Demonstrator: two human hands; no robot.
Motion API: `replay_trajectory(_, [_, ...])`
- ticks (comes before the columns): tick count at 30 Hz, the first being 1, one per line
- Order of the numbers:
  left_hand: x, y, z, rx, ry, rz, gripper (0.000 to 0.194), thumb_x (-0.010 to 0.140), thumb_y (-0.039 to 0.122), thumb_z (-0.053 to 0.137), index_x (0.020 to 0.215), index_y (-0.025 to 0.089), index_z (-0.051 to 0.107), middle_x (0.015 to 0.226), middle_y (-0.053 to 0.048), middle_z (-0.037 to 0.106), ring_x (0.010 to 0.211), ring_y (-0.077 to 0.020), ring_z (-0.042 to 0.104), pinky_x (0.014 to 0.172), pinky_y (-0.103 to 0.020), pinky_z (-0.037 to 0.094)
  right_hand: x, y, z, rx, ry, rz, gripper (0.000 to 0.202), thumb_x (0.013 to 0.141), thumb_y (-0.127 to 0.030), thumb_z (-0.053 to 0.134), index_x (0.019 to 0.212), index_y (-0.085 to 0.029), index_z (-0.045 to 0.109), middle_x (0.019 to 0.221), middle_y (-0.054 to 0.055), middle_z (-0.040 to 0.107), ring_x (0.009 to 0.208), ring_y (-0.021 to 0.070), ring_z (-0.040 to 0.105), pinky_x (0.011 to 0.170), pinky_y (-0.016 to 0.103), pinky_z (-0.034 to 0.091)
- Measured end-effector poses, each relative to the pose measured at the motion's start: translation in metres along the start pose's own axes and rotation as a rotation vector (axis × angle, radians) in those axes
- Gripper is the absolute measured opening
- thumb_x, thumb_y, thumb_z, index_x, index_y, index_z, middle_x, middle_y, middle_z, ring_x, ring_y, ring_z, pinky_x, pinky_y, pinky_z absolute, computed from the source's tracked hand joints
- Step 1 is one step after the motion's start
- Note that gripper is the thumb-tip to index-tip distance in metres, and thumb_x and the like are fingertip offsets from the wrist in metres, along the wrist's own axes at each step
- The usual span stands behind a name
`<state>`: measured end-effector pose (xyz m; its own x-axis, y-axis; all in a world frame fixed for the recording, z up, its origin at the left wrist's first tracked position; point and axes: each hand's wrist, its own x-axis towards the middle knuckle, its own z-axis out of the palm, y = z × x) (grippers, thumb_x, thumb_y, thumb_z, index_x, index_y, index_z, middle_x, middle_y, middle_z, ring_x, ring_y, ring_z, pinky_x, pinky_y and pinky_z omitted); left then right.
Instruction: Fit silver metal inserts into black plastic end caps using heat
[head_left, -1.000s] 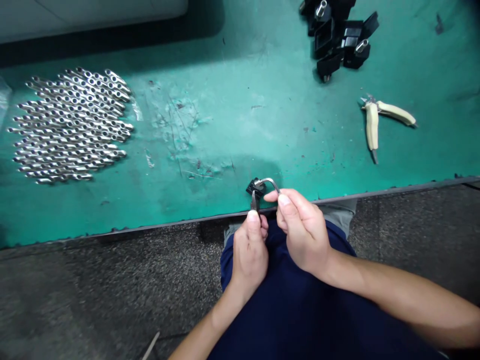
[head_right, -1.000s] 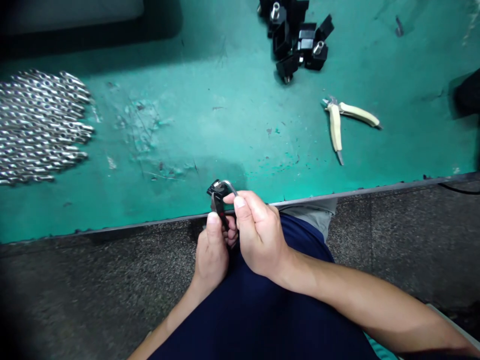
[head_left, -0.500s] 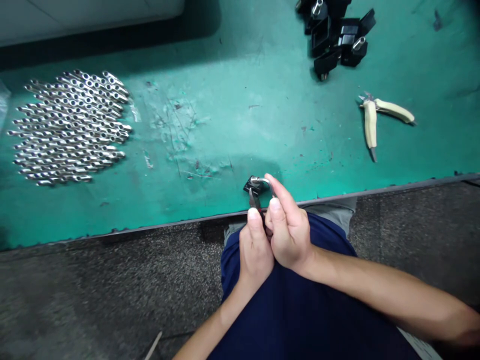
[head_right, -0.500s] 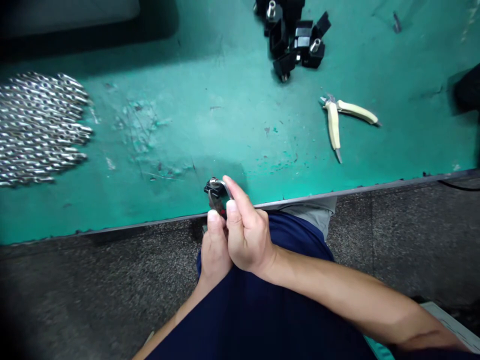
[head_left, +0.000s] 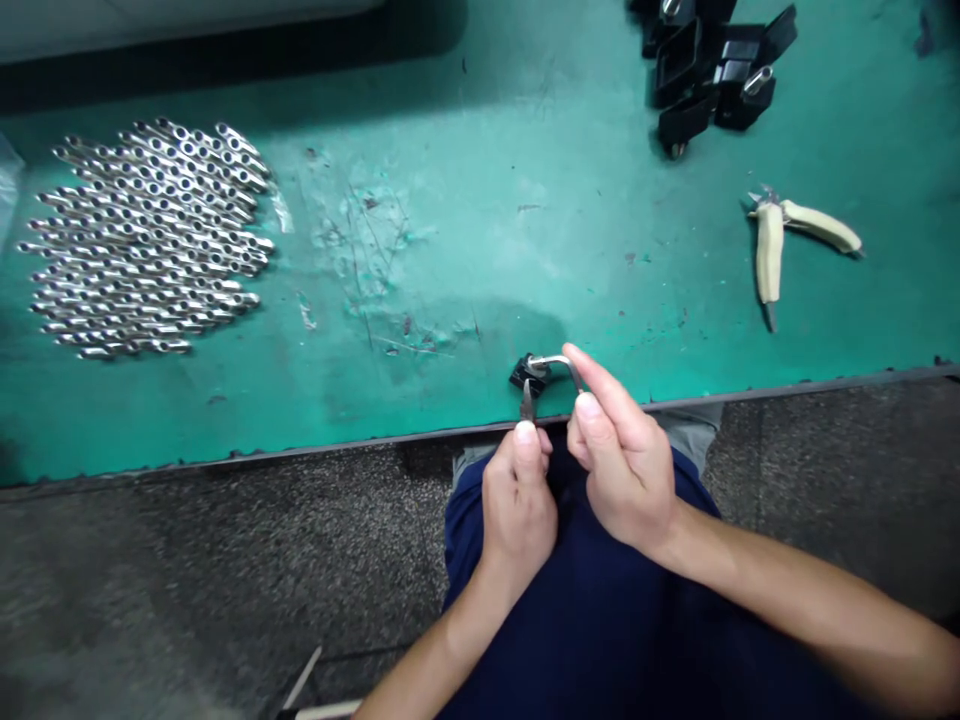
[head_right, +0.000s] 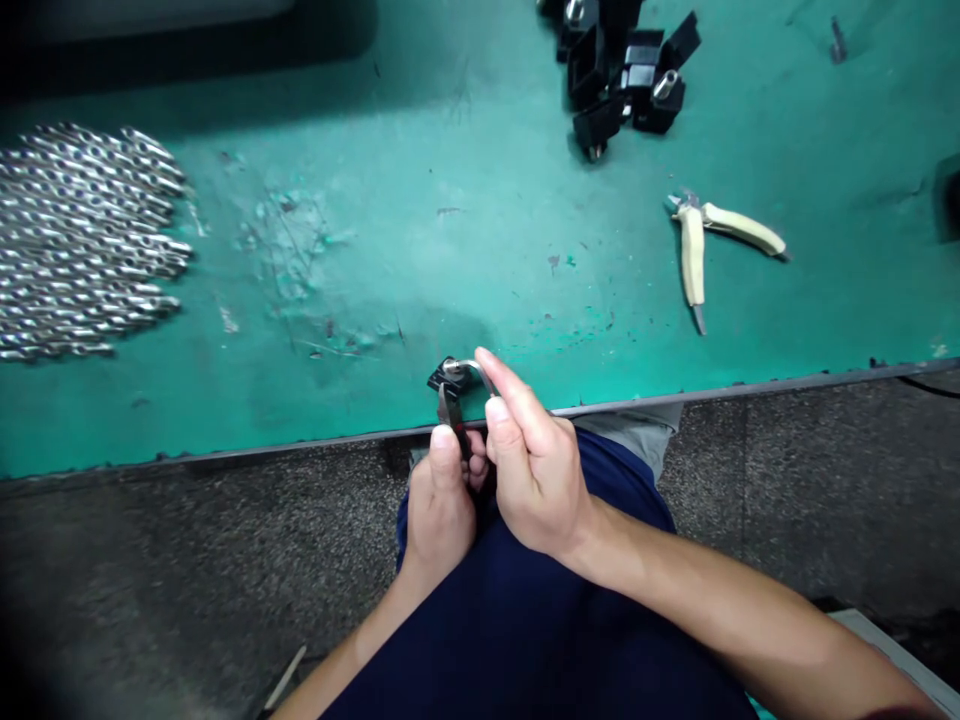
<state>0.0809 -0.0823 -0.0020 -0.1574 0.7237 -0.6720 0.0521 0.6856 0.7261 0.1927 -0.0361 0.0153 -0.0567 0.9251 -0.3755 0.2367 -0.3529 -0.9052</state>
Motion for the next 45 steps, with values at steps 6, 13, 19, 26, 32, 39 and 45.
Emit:
replay_trajectory(6, [0.002,-0.004,-0.008,0.158,0.001,0.082,0.051,0.106,0.056,0.029,0.086,0.02,0.059,0.074,-0.001,0.058,0.068,-0.0149,0.051,0.065,-0.028,0.037,0.007,-0.014,-0.027,-0.124,-0.116,0.024,0.046,0.108,-0.035,0.042,0.152,-0.027,0.051,0.069,0.0,0.057,0.057,0.0168,0.05,0.056,0.034,0.046])
replay_trajectory(13, [0.009,0.0,-0.022,0.353,-0.054,0.206,0.044,0.107,0.047,0.032,0.089,0.019,0.061,0.078,-0.001,0.062,0.07,-0.015,0.054,0.07,-0.028,0.037,0.025,-0.03,-0.053,-0.254,-0.301,0.065,0.043,0.109,-0.035,0.042,0.151,-0.032,0.053,0.062,-0.004,0.048,0.054,0.0128,0.044,0.051,0.027,0.037])
replay_trajectory(19, [0.012,0.009,-0.033,0.478,-0.093,0.22,0.041,0.106,0.044,0.036,0.086,0.02,0.063,0.077,-0.002,0.065,0.071,-0.0161,0.058,0.068,-0.028,0.037,0.043,-0.042,-0.065,-0.359,-0.39,0.054,0.041,0.108,-0.035,0.043,0.147,-0.033,0.057,0.063,-0.005,0.056,0.051,0.0115,0.045,0.052,0.026,0.039])
replay_trajectory(26, [0.011,0.014,-0.033,0.529,-0.065,0.223,0.041,0.105,0.044,0.038,0.082,0.02,0.062,0.073,-0.002,0.065,0.066,-0.0154,0.057,0.067,-0.028,0.039,0.067,-0.055,-0.073,-0.496,-0.52,-0.105,0.042,0.106,-0.031,0.046,0.145,-0.023,0.061,0.141,0.001,0.066,0.129,0.0214,0.062,0.113,0.033,0.044])
replay_trajectory(32, [0.012,0.012,-0.03,0.569,-0.035,0.241,0.042,0.105,0.044,0.037,0.078,0.021,0.059,0.068,-0.002,0.063,0.063,-0.0153,0.056,0.066,-0.029,0.038,0.096,-0.073,-0.078,-0.603,-0.7,-0.165,0.041,0.105,-0.03,0.045,0.14,-0.027,0.065,0.128,-0.002,0.074,0.111,0.022,0.071,0.092,0.03,0.055])
replay_trajectory(39, [0.013,0.009,-0.023,0.631,0.027,0.245,0.043,0.104,0.045,0.035,0.078,0.021,0.059,0.067,-0.004,0.064,0.063,-0.0175,0.06,0.065,-0.03,0.039,0.125,-0.08,-0.075,-0.691,-0.823,-0.2,0.033,0.099,-0.029,0.054,0.125,-0.032,0.076,0.108,-0.003,0.08,0.091,0.0229,0.074,0.073,0.03,0.054])
replay_trajectory(45, [0.014,0.008,-0.025,0.701,0.025,0.33,0.042,0.102,0.044,0.038,0.076,0.021,0.06,0.067,-0.005,0.064,0.061,-0.0183,0.061,0.061,-0.029,0.039,0.155,-0.095,-0.064,-0.808,-1.015,-0.141,0.028,0.09,-0.02,0.064,0.108,-0.032,0.083,0.103,-0.009,0.081,0.091,0.0211,0.075,0.077,0.032,0.054])
